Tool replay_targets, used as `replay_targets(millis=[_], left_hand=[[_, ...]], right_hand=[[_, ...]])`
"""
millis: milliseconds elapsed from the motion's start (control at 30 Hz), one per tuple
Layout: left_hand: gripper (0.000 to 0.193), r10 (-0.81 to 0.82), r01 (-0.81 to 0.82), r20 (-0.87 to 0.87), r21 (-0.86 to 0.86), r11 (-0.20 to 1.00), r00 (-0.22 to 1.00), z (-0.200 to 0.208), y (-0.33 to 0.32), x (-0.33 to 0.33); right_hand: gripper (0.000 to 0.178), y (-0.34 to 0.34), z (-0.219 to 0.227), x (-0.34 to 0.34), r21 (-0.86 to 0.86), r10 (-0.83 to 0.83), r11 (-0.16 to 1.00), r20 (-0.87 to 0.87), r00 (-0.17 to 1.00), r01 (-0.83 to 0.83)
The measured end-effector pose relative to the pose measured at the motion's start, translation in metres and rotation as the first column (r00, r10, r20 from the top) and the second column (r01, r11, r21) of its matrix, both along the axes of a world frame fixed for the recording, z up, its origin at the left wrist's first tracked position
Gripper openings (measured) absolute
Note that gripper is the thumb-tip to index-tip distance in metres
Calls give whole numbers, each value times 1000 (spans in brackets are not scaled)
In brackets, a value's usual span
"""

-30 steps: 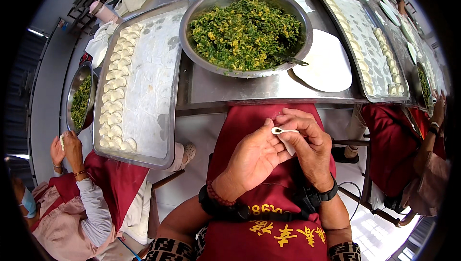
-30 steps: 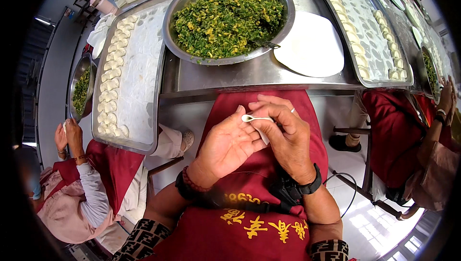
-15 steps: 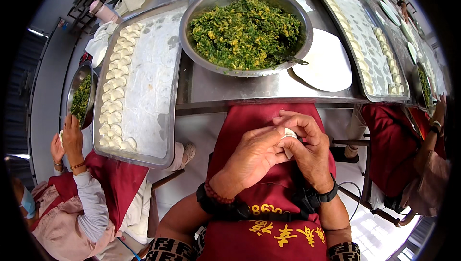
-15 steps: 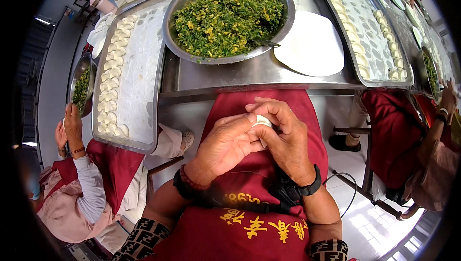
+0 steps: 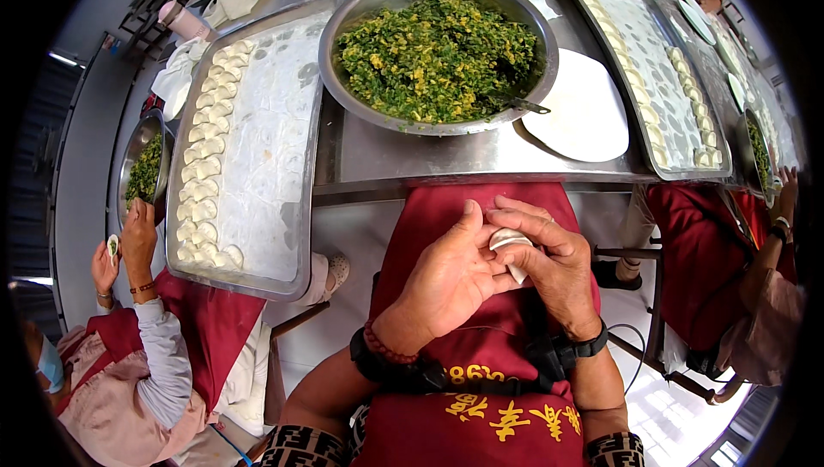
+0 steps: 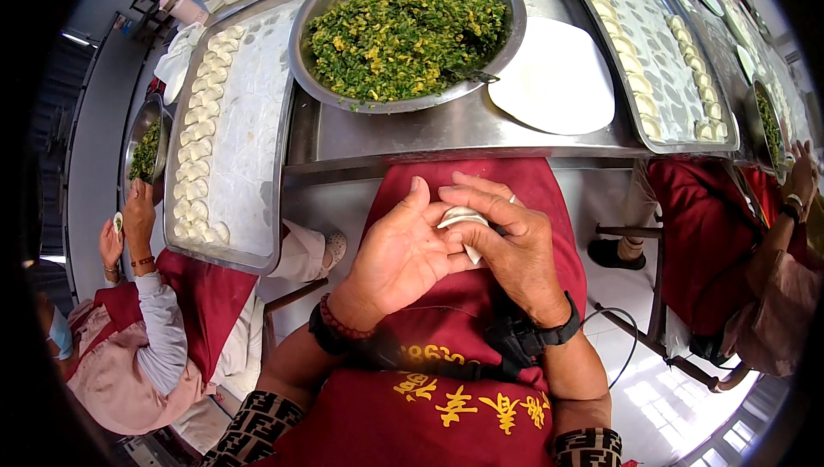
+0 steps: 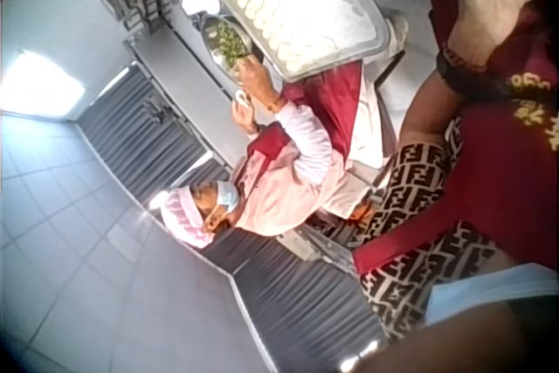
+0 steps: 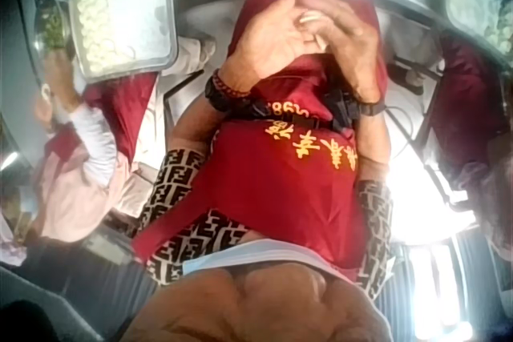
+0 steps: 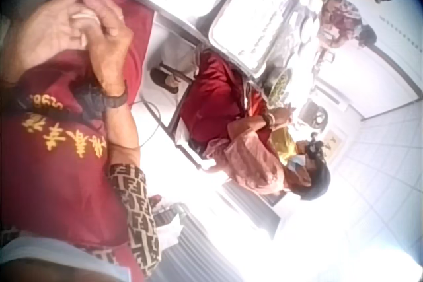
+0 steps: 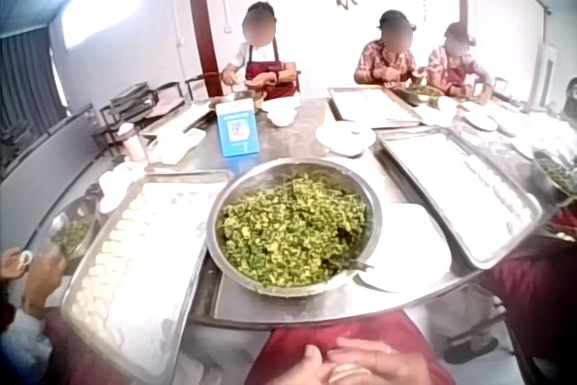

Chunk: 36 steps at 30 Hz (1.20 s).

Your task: The person places filling into a circular dough wrapper with a small spatula and pinches the edges together by hand to form dumplings, then places them onto a tray.

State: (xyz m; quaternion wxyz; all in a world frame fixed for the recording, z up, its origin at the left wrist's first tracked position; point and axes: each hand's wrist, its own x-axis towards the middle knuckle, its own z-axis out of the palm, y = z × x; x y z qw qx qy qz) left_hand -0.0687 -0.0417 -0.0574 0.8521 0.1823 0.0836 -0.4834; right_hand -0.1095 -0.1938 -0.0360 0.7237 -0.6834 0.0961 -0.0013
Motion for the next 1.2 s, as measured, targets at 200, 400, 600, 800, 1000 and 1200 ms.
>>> replay_targets(millis=[200,400,600,800,1000,1200], left_hand=[[65,34,-33,-1,48,998,999,5,-2,-3],[65,20,-21,36,33,999,999,4,-3,-4],[66,57,-57,2,29,998,998,7,-2,-4],[65,64,-63,33,-26,998,997,6,-2,-6],[68,121,-121,32,-20,993,992,7,-3,-6],[71,190,-191,-29,-21,981,981,9,-6,-7]], right_hand=[[20,-7,-1,5,-467,240,880,272,932,-90],[19,-6,-9,2,-405,197,910,238,951,-87],[17,-5,2,2,-325,141,942,172,975,-79],[18,-9,-7,2,-395,214,912,218,952,-115],[18,-4,3,2,-290,126,955,205,971,-62],[15,-2,-3,1,-171,45,985,203,978,-10]])
